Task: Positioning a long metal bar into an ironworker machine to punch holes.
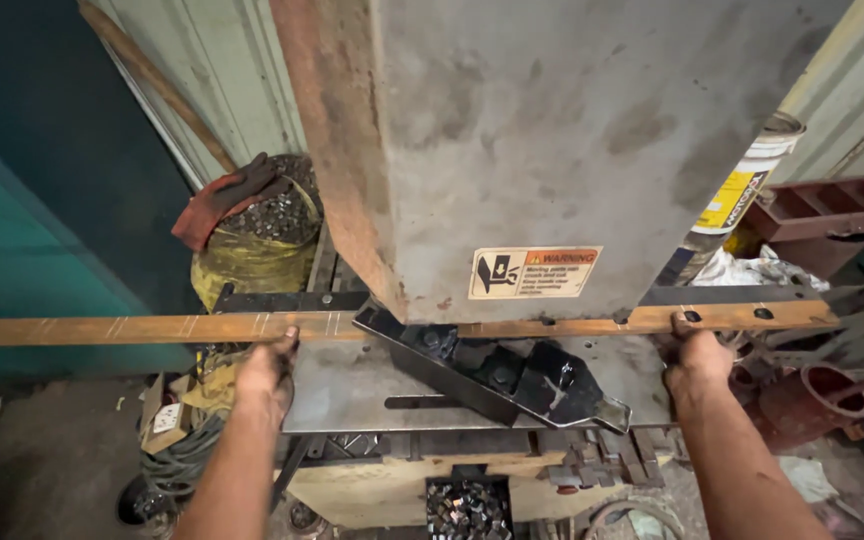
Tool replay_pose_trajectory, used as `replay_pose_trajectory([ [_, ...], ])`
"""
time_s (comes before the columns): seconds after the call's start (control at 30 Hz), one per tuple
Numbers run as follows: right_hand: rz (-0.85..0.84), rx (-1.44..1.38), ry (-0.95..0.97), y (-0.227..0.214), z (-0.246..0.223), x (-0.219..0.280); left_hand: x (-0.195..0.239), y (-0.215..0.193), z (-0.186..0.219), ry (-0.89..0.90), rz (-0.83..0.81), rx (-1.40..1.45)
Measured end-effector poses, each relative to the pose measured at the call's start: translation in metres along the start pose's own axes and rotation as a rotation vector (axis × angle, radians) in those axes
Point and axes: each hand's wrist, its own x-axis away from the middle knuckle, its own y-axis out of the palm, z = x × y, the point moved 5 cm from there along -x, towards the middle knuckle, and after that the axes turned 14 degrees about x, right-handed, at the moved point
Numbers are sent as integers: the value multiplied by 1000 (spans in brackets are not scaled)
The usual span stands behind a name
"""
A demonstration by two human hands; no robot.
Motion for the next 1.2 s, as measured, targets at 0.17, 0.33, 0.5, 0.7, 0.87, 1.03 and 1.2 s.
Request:
replay_pose_trajectory([
  [0.17, 3, -25, -22, 2, -7, 12, 16, 6, 7, 34, 26, -40],
  [0.33, -46, -46, -83, 1, -8, 10, 15, 1, 7, 59, 61, -96],
  [0.5, -52, -24, -72, 1, -6, 9, 24, 14, 12, 76, 59, -71],
  [0.7, -88, -40, -89, 0, -4, 8, 42, 31, 18, 84, 82, -45],
  [0.87, -126, 508, -104, -11, -18, 47, 38, 27, 16, 91, 47, -26],
  [1.03, -375, 617, -67, -16, -18, 196, 36, 36, 18, 123, 52, -78],
  [1.2, -640, 106, 160, -10, 19, 204, 37, 24, 14, 106, 45, -70],
])
